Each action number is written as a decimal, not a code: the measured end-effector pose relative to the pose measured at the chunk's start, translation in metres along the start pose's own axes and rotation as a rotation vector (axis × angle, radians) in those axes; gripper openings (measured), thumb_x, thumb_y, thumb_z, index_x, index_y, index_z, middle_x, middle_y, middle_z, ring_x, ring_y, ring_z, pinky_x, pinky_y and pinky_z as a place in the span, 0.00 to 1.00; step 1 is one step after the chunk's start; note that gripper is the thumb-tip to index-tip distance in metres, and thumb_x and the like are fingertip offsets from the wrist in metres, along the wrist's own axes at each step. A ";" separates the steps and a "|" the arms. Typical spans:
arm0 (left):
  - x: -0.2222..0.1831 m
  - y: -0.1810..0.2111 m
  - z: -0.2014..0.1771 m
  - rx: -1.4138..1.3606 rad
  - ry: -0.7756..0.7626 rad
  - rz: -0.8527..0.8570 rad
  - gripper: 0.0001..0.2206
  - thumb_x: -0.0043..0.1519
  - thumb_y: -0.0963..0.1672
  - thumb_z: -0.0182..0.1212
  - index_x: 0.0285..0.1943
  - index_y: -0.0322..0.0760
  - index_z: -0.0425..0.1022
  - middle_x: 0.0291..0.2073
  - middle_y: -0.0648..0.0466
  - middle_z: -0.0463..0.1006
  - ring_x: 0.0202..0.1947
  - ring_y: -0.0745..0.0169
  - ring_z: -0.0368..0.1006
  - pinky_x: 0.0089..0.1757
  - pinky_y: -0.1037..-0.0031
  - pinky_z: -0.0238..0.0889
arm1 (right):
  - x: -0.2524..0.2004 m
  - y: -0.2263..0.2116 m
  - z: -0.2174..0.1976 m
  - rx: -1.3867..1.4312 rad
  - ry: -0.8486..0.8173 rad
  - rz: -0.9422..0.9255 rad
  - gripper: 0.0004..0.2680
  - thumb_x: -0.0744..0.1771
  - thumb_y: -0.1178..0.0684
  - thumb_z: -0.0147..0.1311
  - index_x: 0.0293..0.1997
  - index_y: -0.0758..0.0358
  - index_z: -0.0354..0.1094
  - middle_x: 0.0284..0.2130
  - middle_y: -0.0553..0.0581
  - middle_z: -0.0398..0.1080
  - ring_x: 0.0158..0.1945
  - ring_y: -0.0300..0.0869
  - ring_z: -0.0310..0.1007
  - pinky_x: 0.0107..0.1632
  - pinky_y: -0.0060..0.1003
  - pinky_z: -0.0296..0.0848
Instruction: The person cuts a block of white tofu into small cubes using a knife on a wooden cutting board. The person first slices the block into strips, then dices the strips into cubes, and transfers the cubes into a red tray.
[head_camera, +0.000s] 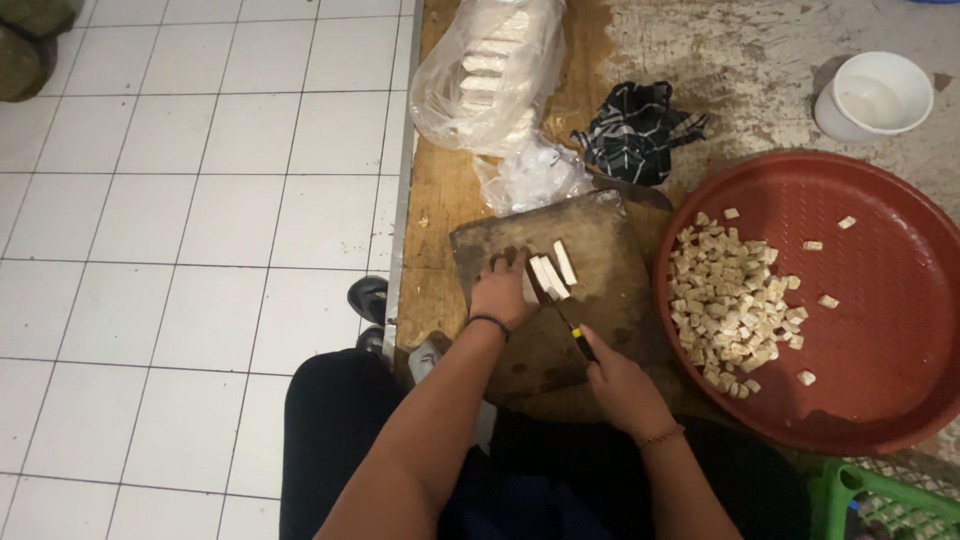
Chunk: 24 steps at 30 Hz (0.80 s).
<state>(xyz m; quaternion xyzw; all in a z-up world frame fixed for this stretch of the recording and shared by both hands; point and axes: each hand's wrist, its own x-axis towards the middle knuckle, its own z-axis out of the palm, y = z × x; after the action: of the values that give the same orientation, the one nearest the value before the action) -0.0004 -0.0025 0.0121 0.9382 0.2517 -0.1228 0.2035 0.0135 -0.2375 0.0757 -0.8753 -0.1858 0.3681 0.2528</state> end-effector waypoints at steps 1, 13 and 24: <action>0.001 -0.001 -0.001 0.002 0.000 0.002 0.48 0.47 0.52 0.76 0.78 0.46 0.54 0.64 0.43 0.65 0.61 0.36 0.65 0.55 0.53 0.65 | 0.001 0.000 0.000 0.043 0.034 -0.084 0.22 0.67 0.54 0.44 0.72 0.44 0.55 0.52 0.71 0.72 0.56 0.62 0.71 0.56 0.51 0.70; 0.003 -0.026 0.016 -0.016 0.097 0.058 0.43 0.45 0.54 0.76 0.70 0.39 0.63 0.65 0.45 0.67 0.64 0.41 0.64 0.57 0.56 0.63 | 0.039 -0.004 0.050 0.285 0.271 -0.512 0.22 0.67 0.59 0.46 0.73 0.59 0.54 0.55 0.76 0.69 0.59 0.63 0.69 0.60 0.47 0.67; 0.013 -0.030 0.028 -0.023 0.089 0.066 0.31 0.48 0.50 0.75 0.60 0.35 0.70 0.55 0.43 0.72 0.57 0.38 0.69 0.51 0.58 0.69 | 0.060 0.001 0.071 0.150 0.227 -0.426 0.23 0.66 0.60 0.47 0.73 0.57 0.53 0.42 0.73 0.71 0.47 0.62 0.72 0.51 0.50 0.70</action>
<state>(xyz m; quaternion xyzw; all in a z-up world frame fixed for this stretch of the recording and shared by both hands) -0.0083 0.0141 -0.0267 0.9481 0.2309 -0.0714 0.2068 0.0013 -0.1860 -0.0011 -0.8308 -0.3085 0.2188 0.4083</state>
